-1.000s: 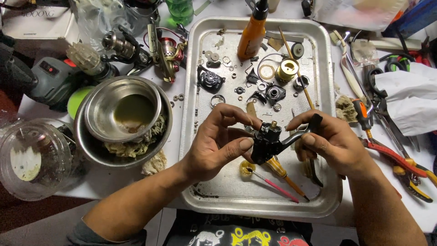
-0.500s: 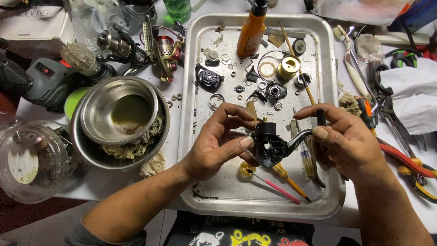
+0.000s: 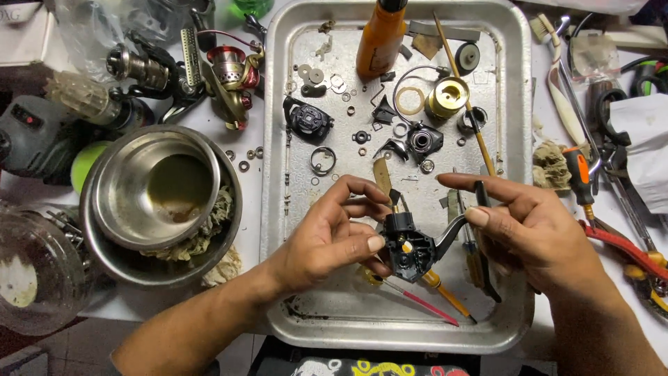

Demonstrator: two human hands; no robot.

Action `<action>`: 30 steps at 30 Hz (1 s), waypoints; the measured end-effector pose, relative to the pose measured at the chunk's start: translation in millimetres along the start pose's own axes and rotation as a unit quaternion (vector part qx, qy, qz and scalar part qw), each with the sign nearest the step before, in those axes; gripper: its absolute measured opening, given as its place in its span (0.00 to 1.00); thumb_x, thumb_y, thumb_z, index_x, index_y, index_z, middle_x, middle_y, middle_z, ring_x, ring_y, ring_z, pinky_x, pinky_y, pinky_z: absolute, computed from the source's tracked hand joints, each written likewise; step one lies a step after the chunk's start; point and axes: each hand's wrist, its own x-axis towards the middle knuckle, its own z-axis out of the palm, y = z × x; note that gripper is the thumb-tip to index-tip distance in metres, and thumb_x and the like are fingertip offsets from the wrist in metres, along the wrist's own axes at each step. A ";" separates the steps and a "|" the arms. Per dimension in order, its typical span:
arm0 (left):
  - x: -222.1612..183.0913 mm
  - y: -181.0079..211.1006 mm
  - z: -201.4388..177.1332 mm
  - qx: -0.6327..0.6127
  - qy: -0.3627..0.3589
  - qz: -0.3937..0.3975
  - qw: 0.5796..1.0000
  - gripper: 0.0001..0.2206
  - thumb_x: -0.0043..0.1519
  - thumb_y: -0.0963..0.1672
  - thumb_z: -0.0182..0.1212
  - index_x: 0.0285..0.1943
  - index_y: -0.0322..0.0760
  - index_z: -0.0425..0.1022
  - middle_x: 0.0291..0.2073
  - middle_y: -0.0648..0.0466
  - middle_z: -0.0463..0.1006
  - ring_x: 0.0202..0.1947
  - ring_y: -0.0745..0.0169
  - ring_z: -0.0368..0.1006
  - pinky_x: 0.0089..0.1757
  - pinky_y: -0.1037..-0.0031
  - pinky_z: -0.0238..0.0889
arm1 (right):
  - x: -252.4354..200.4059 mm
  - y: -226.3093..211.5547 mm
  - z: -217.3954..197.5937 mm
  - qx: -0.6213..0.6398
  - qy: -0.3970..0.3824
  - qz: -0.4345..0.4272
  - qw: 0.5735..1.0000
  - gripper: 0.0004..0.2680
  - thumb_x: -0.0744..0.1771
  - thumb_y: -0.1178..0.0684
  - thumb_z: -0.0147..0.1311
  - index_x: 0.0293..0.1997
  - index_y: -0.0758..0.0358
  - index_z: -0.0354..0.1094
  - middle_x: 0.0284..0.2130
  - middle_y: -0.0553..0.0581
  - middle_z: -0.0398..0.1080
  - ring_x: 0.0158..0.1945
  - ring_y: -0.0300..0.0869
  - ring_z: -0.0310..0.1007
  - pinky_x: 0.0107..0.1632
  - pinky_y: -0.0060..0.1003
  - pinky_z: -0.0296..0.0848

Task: A person is meticulously repairing a fishing reel on a workbench, which involves installing small internal gears, fastening screws with a screwdriver, and applying grease to the components using a small brush.

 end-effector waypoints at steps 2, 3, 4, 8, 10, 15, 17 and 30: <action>1.3 0.7 -0.8 -0.005 -0.005 0.000 1.000 0.18 0.54 0.39 0.55 0.51 0.32 0.55 0.43 0.41 0.59 0.29 0.53 0.71 0.35 0.67 0.75 | 1.3 -0.3 -1.3 0.001 -0.016 0.002 1.000 0.19 0.59 0.54 0.51 0.55 0.68 0.66 0.06 0.44 0.44 0.09 0.31 0.40 0.12 0.25 0.40; 1.8 1.1 -1.1 -0.008 -0.012 0.003 1.000 0.17 0.54 0.38 0.54 0.50 0.30 0.55 0.43 0.41 0.57 0.30 0.54 0.69 0.35 0.67 0.74 | 1.8 -0.5 -1.8 0.000 -0.031 0.000 1.000 0.20 0.59 0.54 0.51 0.57 0.67 0.65 0.05 0.44 0.47 0.08 0.31 0.43 0.11 0.25 0.45; 2.1 2.4 -1.0 -0.009 -0.010 0.000 1.000 0.17 0.54 0.38 0.54 0.50 0.30 0.55 0.43 0.41 0.57 0.30 0.54 0.69 0.35 0.67 0.74 | 3.9 0.6 -3.9 0.002 -0.031 0.003 0.999 0.20 0.59 0.54 0.51 0.57 0.67 0.65 0.05 0.44 0.47 0.08 0.31 0.43 0.11 0.25 0.45; 3.0 5.0 -1.5 0.015 -0.005 0.000 1.000 0.18 0.53 0.40 0.56 0.51 0.33 0.58 0.44 0.47 0.60 0.37 0.62 0.64 0.39 0.74 0.67 | 10.5 5.1 -10.8 -0.032 -0.074 0.009 0.997 0.19 0.60 0.54 0.50 0.57 0.66 0.65 0.03 0.46 0.51 0.06 0.33 0.50 0.11 0.27 0.53; 3.5 4.1 -3.0 0.034 0.002 0.004 0.999 0.19 0.52 0.42 0.57 0.51 0.34 0.60 0.45 0.50 0.62 0.45 0.63 0.60 0.42 0.78 0.62 | 13.3 7.9 -13.6 -0.044 -0.080 0.023 0.996 0.19 0.60 0.54 0.51 0.57 0.64 0.66 0.03 0.46 0.52 0.06 0.33 0.50 0.11 0.26 0.51; 5.2 9.2 -4.5 0.018 -0.033 -0.024 0.999 0.19 0.54 0.42 0.58 0.52 0.29 0.61 0.46 0.47 0.67 0.39 0.63 0.68 0.42 0.76 0.67 | 18.5 11.4 -20.0 -0.043 -0.121 0.056 0.990 0.20 0.60 0.54 0.51 0.59 0.62 0.65 0.04 0.47 0.52 0.06 0.35 0.54 0.13 0.28 0.55; 6.7 11.1 -5.1 0.010 -0.036 -0.036 0.999 0.18 0.55 0.41 0.58 0.52 0.28 0.62 0.44 0.47 0.67 0.39 0.64 0.68 0.41 0.79 0.67 | 20.0 10.2 -22.5 -0.037 -0.124 0.059 0.990 0.19 0.60 0.55 0.51 0.58 0.62 0.65 0.04 0.48 0.53 0.07 0.36 0.54 0.13 0.28 0.55; 8.2 10.1 -6.1 -0.018 -0.107 -0.078 0.991 0.24 0.52 0.36 0.61 0.58 0.26 0.59 0.49 0.44 0.66 0.46 0.62 0.68 0.47 0.75 0.70 | 13.6 9.8 -35.8 -0.026 -0.121 0.058 0.991 0.18 0.60 0.55 0.53 0.56 0.63 0.68 0.05 0.52 0.57 0.09 0.39 0.56 0.14 0.28 0.59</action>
